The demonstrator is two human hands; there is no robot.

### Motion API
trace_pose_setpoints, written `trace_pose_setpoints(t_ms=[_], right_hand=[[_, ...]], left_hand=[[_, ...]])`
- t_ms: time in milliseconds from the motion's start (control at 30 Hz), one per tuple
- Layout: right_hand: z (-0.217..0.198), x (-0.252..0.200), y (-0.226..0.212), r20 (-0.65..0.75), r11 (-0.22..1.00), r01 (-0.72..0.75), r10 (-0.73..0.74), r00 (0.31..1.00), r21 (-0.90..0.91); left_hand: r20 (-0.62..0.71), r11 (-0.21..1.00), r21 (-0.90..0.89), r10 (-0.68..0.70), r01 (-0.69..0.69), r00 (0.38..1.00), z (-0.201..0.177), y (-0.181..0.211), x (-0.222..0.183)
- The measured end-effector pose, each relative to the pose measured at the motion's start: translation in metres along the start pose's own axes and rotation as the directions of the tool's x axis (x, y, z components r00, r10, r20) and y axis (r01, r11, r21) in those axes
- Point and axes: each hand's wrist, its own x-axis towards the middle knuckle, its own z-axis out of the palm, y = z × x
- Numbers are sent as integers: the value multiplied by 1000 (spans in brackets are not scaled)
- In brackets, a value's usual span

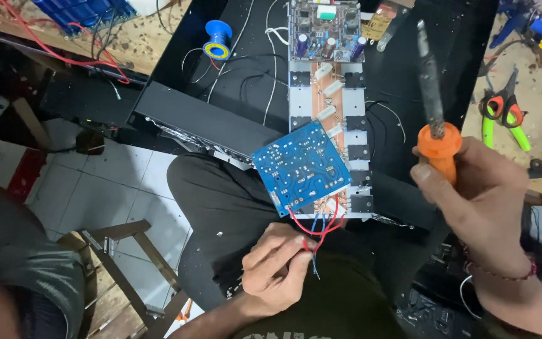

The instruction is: Soldering electrical wires onto circuit boards as part of an electronics repair task.

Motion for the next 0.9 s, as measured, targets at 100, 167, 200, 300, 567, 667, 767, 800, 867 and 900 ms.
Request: trace_pose_setpoints(t_ms=[100, 167, 200, 300, 567, 667, 767, 800, 867, 900], right_hand=[[-1, -1, 1, 16, 998, 62, -62, 998, -26], [-3, 1, 0, 43, 993, 111, -109, 993, -46], [-2, 0, 0, 59, 993, 114, -112, 992, -39], [1, 4, -6, 125, 988, 146, -140, 982, -40], [8, 10, -21, 295, 965, 119, -47, 954, -233], [20, 13, -38, 343, 973, 61, 20, 939, -224], [31, 15, -44, 460, 989, 40, 29, 887, -141], [33, 14, -47, 485, 991, 37, 31, 874, -130], [40, 12, -47, 506, 992, 34, 31, 862, -119], [43, 11, -45, 500, 990, 92, -26, 865, -107]], left_hand=[[-11, 992, -2, -127, 127, 992, 2, 6, 2], [-30, 976, -15, -218, 218, 975, 3, 5, 2], [-42, 961, -24, -276, 275, 960, 3, 6, 2], [-64, 941, -29, -338, 337, 939, 3, 10, 8], [-93, 928, -124, -363, 351, 927, 8, 6, 2], [-152, 919, -136, -387, 369, 909, 12, 5, 2], [-178, 928, -103, -372, 359, 911, 13, 6, 2], [-171, 937, -81, -349, 339, 922, 13, 8, 4], [-161, 946, -60, -324, 318, 932, 13, 10, 6], [-156, 947, -25, -319, 319, 935, 12, 11, 8]])
